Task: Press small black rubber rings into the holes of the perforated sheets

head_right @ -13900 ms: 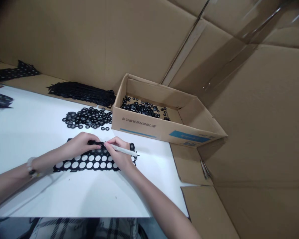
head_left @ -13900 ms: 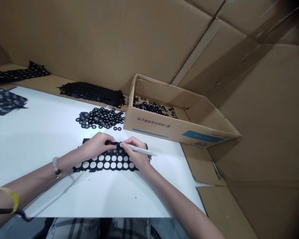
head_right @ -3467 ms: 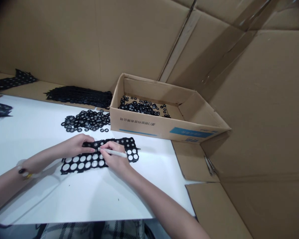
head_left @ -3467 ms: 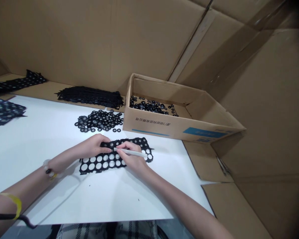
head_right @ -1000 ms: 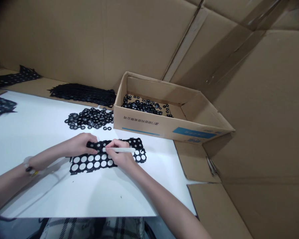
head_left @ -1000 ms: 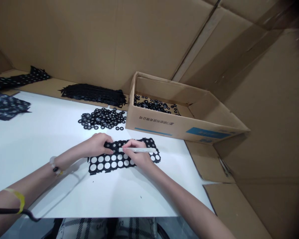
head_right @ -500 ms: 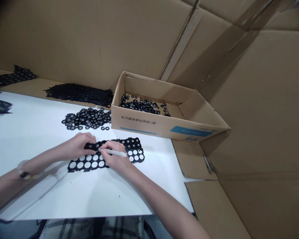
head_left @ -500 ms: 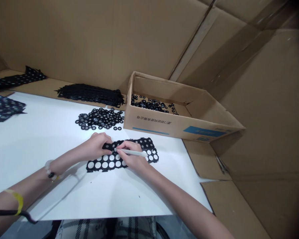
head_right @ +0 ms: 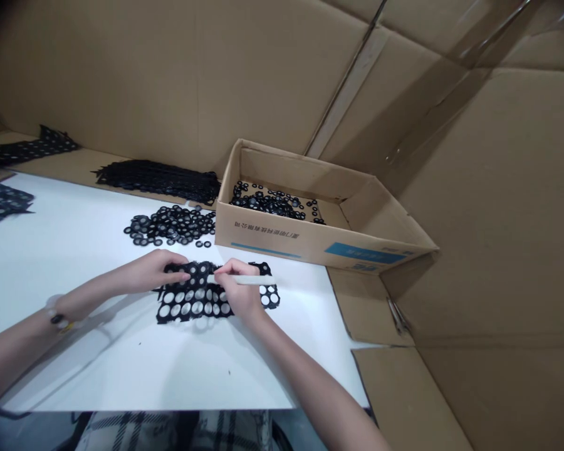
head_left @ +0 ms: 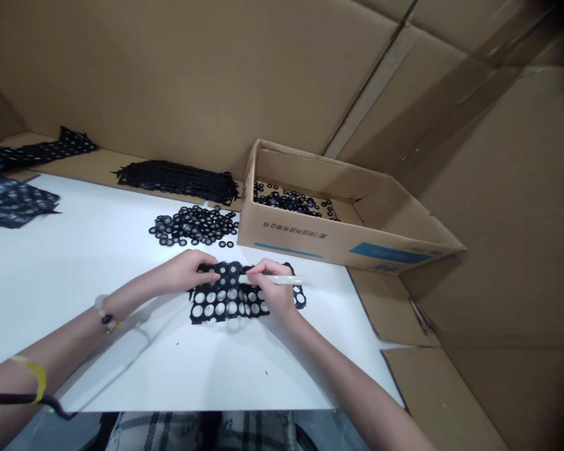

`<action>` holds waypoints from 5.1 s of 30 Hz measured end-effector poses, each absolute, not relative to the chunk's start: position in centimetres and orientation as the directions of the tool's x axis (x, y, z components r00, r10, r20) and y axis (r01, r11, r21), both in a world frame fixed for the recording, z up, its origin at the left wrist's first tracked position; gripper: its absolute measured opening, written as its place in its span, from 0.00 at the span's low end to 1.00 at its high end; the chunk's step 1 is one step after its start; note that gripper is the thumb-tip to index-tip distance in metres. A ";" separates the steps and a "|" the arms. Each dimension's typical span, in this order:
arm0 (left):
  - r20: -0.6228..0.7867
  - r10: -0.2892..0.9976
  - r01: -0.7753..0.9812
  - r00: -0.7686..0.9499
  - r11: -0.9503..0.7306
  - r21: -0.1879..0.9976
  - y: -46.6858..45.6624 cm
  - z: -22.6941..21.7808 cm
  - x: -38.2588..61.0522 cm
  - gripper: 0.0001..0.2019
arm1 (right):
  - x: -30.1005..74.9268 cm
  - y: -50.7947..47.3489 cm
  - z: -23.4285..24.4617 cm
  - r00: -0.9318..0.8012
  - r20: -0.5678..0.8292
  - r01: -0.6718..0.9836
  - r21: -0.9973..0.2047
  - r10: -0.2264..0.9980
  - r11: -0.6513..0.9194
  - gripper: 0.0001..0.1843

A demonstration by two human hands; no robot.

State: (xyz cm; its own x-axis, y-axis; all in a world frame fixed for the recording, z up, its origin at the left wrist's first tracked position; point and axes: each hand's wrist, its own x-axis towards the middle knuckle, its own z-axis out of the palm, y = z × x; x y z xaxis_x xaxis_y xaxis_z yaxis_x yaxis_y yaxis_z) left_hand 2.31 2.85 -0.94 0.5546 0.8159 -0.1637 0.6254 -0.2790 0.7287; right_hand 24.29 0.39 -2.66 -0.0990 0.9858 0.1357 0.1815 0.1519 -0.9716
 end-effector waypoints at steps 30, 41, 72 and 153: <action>-0.154 0.867 0.705 0.475 -0.270 0.656 2.6 -1.8 3.3 0.12 | 24.0 0.9 -2.7 0.041 0.046 0.022 -0.999 0.998 0.045 0.05; -0.188 0.841 0.696 0.506 -0.270 0.666 2.5 -1.7 3.2 0.14 | 24.5 1.9 -2.7 -0.022 -0.006 0.172 -0.985 1.000 -0.002 0.06; -0.226 0.780 0.619 0.583 -0.247 0.745 3.8 -2.8 1.8 0.15 | 23.4 0.2 -4.2 -0.201 0.126 0.250 -0.952 0.971 0.175 0.06; -0.323 0.749 0.687 0.578 -0.234 0.688 4.9 -1.6 -0.6 0.14 | 20.5 0.7 -4.1 -0.233 0.097 0.241 -0.958 0.968 0.154 0.07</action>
